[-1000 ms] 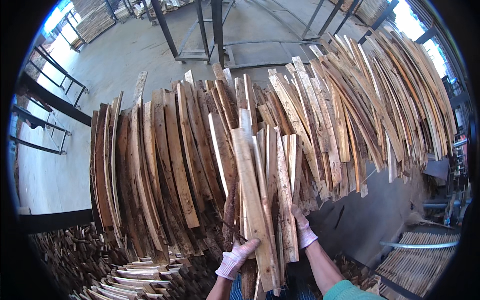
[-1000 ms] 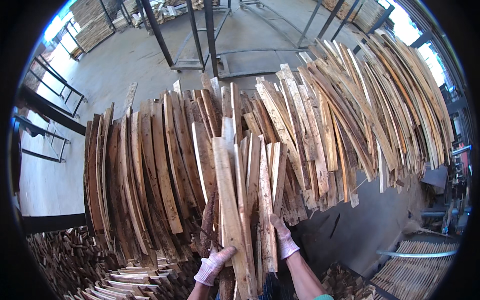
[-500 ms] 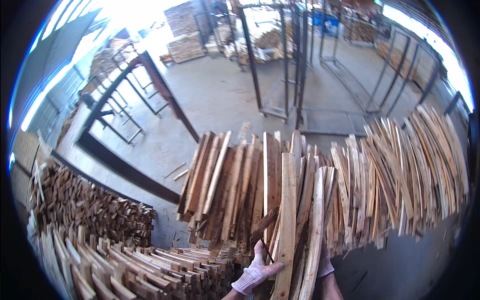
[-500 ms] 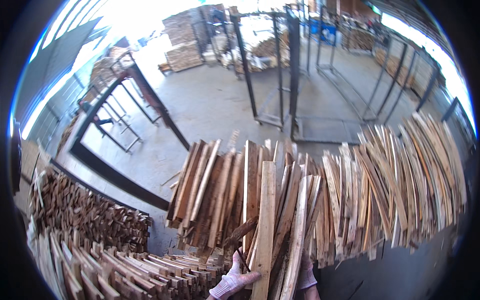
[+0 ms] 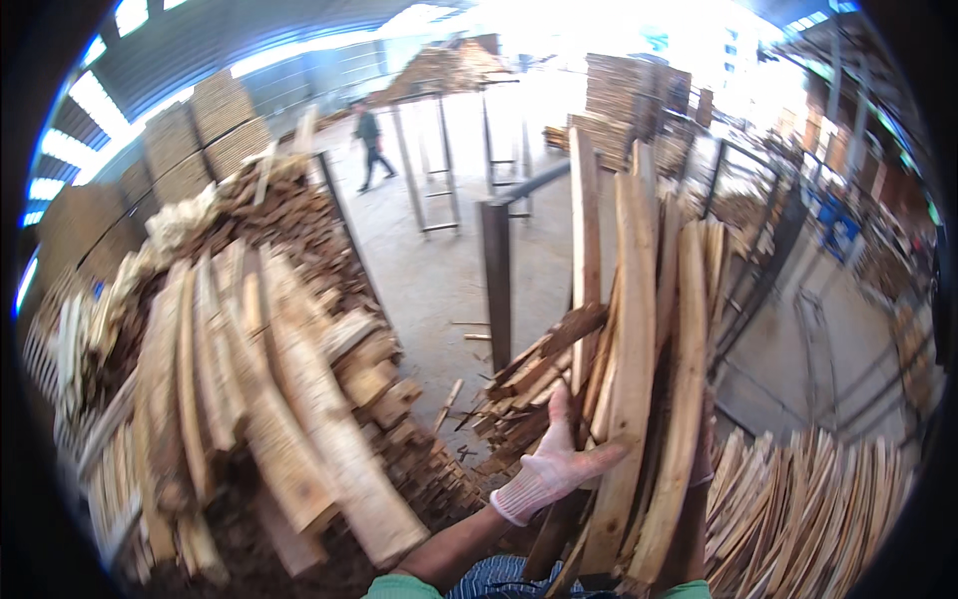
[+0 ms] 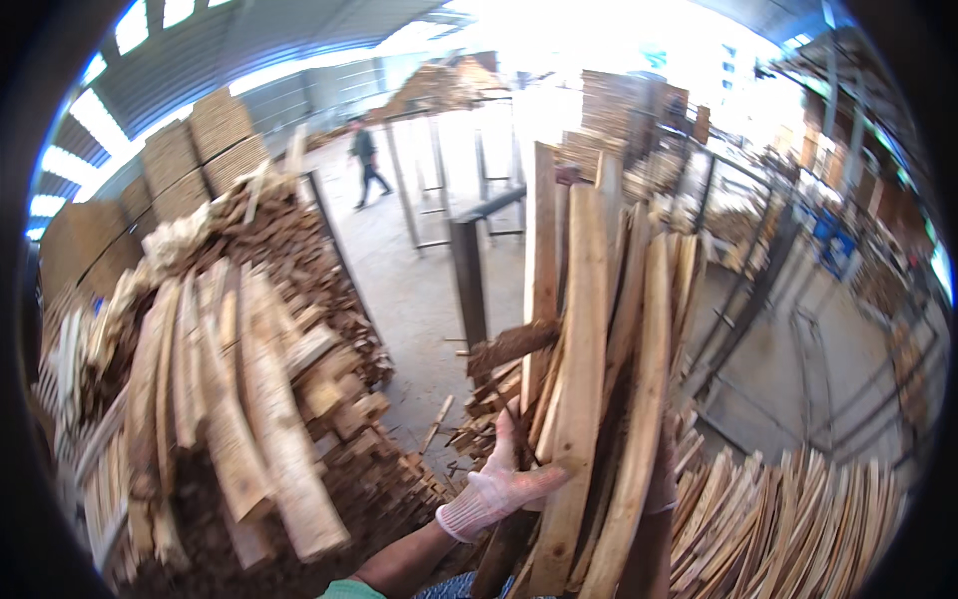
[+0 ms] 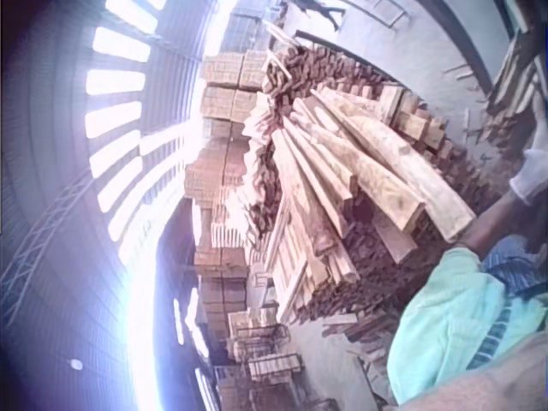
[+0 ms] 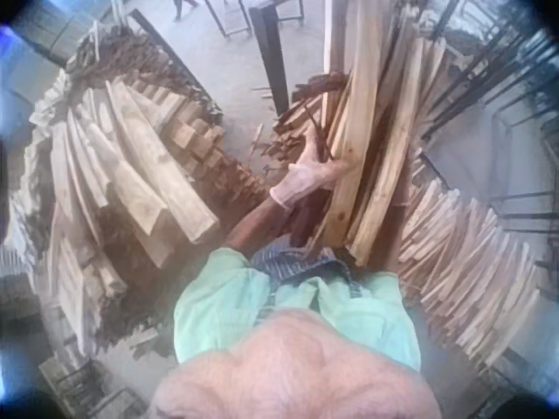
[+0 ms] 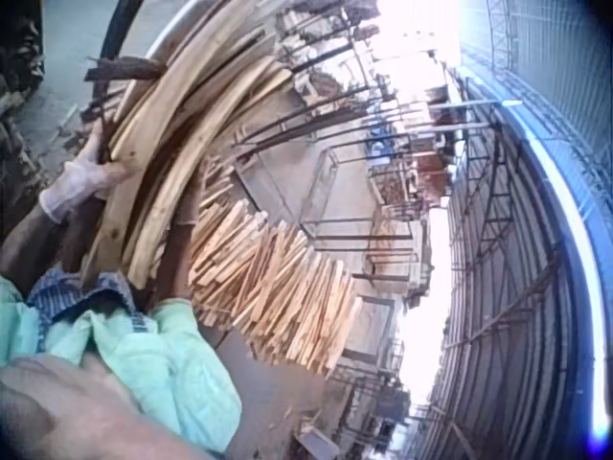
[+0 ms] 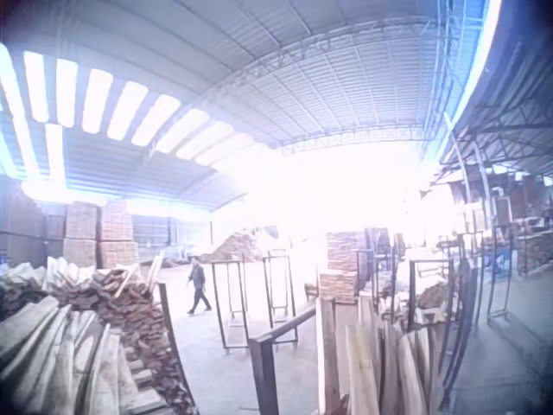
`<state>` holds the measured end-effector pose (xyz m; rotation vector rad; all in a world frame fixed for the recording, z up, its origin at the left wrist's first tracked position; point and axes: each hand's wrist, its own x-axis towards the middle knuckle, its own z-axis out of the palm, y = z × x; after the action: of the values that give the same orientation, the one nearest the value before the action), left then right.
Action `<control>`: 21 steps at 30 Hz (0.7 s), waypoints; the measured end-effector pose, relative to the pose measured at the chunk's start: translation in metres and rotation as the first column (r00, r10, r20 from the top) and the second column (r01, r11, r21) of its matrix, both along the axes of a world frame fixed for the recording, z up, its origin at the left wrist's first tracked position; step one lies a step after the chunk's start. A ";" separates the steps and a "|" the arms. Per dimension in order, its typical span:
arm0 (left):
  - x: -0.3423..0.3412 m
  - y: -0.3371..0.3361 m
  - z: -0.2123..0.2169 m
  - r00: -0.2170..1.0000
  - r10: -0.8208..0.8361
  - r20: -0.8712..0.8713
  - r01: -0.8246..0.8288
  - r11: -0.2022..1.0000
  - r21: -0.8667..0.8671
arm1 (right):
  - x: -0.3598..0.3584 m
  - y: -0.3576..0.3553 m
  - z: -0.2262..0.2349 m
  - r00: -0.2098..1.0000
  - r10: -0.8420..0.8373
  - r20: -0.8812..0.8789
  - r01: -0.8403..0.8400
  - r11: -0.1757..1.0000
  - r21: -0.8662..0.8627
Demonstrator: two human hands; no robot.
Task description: The person stacks wood slats from one pile onto another by hand, picking up small bundles and placing them neatly to build up a larger stack.
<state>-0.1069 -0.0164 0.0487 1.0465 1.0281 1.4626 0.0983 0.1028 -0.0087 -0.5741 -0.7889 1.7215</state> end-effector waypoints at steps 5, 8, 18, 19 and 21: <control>0.019 -0.042 0.105 0.937 0.301 0.176 -0.333 0.921 0.199 | -0.039 -0.014 0.088 0.962 0.253 -0.103 -0.244 0.966 0.087; 0.004 -0.069 0.138 0.839 0.497 0.220 -0.544 0.781 0.308 | -0.091 -0.042 0.118 0.887 0.451 -0.104 -0.441 0.891 0.107; -0.070 -0.172 0.280 0.601 0.792 0.101 -0.787 0.566 0.244 | -0.187 -0.113 0.293 0.527 0.849 0.033 -0.786 0.472 0.399; -0.078 -0.172 0.295 0.660 0.742 0.120 -0.738 0.609 0.289 | -0.187 -0.112 0.320 0.546 0.834 0.082 -0.769 0.460 0.444; -0.097 -0.199 0.318 0.653 0.755 0.062 -0.733 0.609 0.303 | -0.215 -0.119 0.353 0.498 0.857 0.134 -0.786 0.381 0.488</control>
<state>-0.2043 -0.2151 0.3666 0.9101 1.4255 2.3487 -0.1170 -0.0165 0.3445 0.4365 -1.5295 2.2829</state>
